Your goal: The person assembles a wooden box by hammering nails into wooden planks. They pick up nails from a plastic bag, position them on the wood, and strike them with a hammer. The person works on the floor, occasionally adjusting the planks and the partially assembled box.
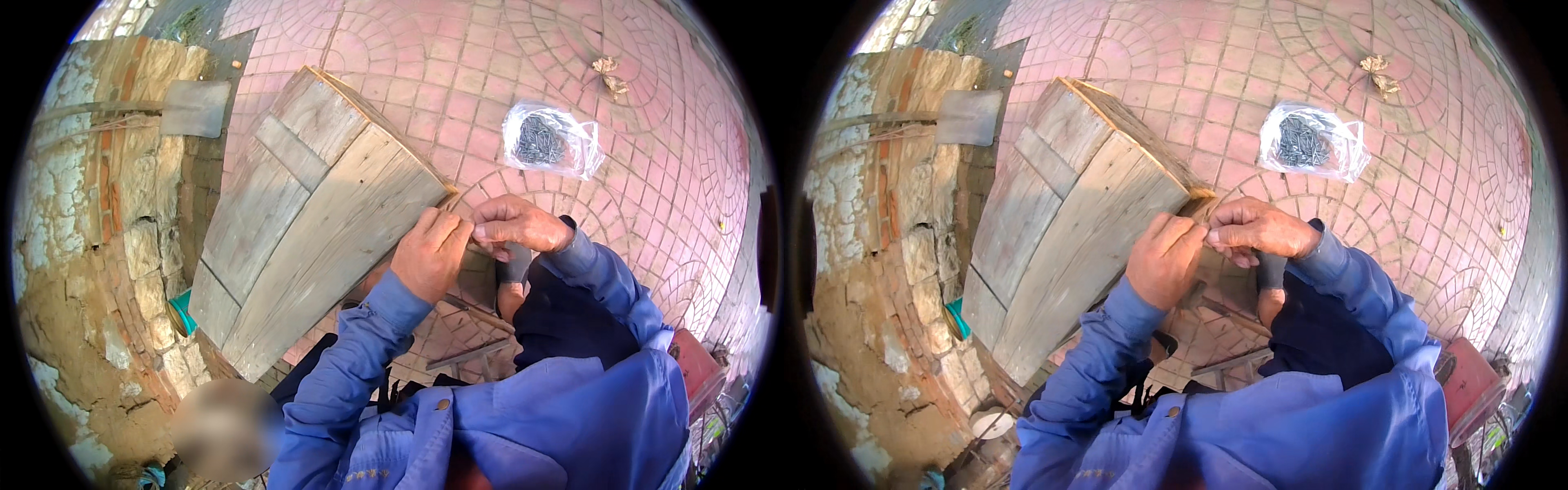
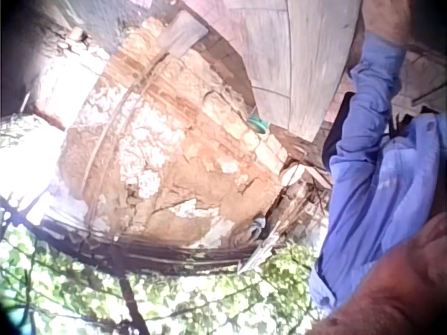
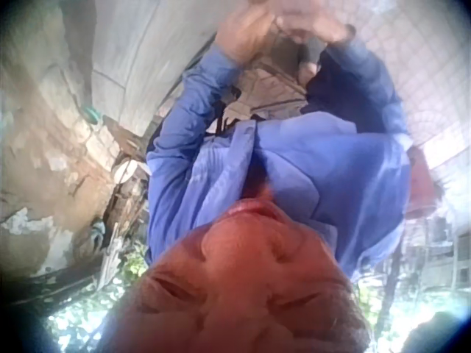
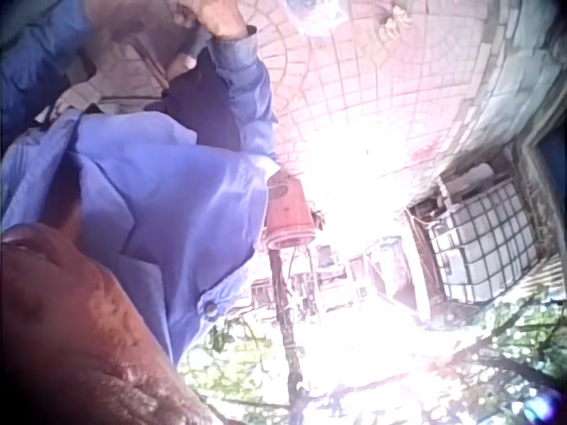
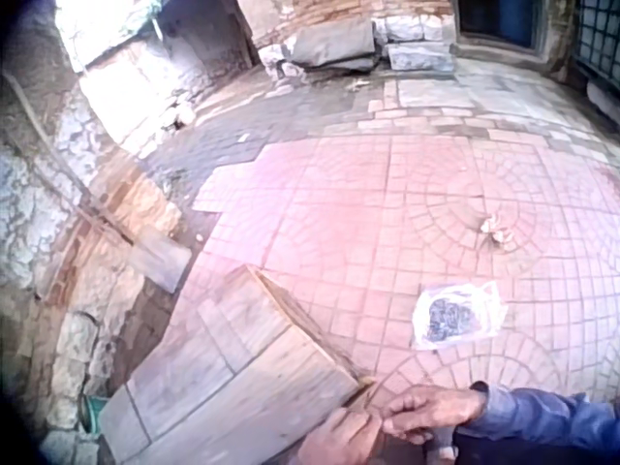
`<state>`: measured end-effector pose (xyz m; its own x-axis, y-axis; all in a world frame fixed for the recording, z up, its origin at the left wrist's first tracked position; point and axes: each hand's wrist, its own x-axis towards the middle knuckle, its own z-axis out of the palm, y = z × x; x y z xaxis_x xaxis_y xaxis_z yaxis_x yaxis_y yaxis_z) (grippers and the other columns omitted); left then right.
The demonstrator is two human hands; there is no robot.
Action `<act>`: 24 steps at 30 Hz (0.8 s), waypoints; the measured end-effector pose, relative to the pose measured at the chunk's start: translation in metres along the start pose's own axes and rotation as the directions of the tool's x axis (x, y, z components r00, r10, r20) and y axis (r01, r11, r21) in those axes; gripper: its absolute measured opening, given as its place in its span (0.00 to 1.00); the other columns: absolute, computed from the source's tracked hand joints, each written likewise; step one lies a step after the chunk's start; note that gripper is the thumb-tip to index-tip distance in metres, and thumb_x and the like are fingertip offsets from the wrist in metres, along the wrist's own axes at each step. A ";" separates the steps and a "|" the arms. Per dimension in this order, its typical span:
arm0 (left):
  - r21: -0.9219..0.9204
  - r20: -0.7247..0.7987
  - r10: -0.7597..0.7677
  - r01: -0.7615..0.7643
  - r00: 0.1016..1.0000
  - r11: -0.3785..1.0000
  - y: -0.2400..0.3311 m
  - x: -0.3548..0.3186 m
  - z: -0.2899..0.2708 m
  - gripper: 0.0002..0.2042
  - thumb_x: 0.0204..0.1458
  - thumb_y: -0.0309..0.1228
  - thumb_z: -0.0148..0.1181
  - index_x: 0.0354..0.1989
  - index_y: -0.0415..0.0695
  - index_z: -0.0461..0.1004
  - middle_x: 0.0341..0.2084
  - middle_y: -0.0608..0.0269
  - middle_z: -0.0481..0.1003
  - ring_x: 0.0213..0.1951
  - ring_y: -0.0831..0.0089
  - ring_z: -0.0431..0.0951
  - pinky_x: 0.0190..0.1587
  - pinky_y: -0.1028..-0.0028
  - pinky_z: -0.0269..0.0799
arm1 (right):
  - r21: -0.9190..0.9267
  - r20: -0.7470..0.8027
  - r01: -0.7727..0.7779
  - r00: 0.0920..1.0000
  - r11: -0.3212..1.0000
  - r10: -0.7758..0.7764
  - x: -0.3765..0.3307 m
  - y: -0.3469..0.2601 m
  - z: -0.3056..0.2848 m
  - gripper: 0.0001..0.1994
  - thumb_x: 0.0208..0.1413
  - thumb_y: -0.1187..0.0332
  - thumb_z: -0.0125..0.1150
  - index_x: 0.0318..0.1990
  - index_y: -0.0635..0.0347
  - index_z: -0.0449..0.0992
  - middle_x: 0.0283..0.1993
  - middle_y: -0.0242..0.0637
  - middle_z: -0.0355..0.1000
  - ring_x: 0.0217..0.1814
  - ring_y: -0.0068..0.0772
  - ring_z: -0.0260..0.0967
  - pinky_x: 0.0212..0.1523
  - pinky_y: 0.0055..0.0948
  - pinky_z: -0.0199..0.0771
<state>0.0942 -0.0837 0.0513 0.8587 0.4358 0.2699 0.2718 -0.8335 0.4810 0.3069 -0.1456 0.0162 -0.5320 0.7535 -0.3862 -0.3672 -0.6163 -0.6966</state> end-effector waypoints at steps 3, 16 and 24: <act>-0.041 0.034 -0.039 0.040 0.999 0.998 -0.002 -0.009 -0.003 0.14 0.41 0.20 0.61 0.40 0.35 0.76 0.35 0.53 0.74 0.36 0.55 0.75 0.37 0.64 0.75 | -0.008 0.010 -0.047 0.999 0.999 0.047 0.002 0.007 0.006 0.11 0.67 0.66 0.56 0.39 0.67 0.75 0.27 0.30 0.67 0.25 0.20 0.64 0.25 0.22 0.64; -0.492 -0.313 -0.702 0.523 0.640 0.696 -0.097 0.010 -0.020 0.08 0.59 0.31 0.65 0.38 0.38 0.81 0.31 0.63 0.80 0.32 0.75 0.77 0.41 0.75 0.72 | -0.496 -0.071 -0.046 0.997 0.867 0.012 0.040 0.058 0.008 0.17 0.64 0.59 0.59 0.37 0.68 0.77 0.27 0.38 0.72 0.28 0.27 0.72 0.32 0.32 0.72; -0.331 -0.572 -0.536 0.423 0.621 0.843 -0.139 0.019 0.009 0.07 0.57 0.28 0.64 0.35 0.36 0.80 0.30 0.59 0.78 0.33 0.70 0.76 0.41 0.73 0.71 | -0.890 0.044 -0.027 0.989 0.455 0.144 0.032 0.125 0.020 0.12 0.55 0.64 0.57 0.32 0.66 0.78 0.34 0.58 0.74 0.39 0.63 0.73 0.40 0.52 0.73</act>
<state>0.0766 0.0377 -0.0175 0.1388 0.9117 0.3868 0.4491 -0.4060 0.7959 0.2294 -0.2032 -0.0710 -0.6120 0.6464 -0.4556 0.5260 -0.0974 -0.8449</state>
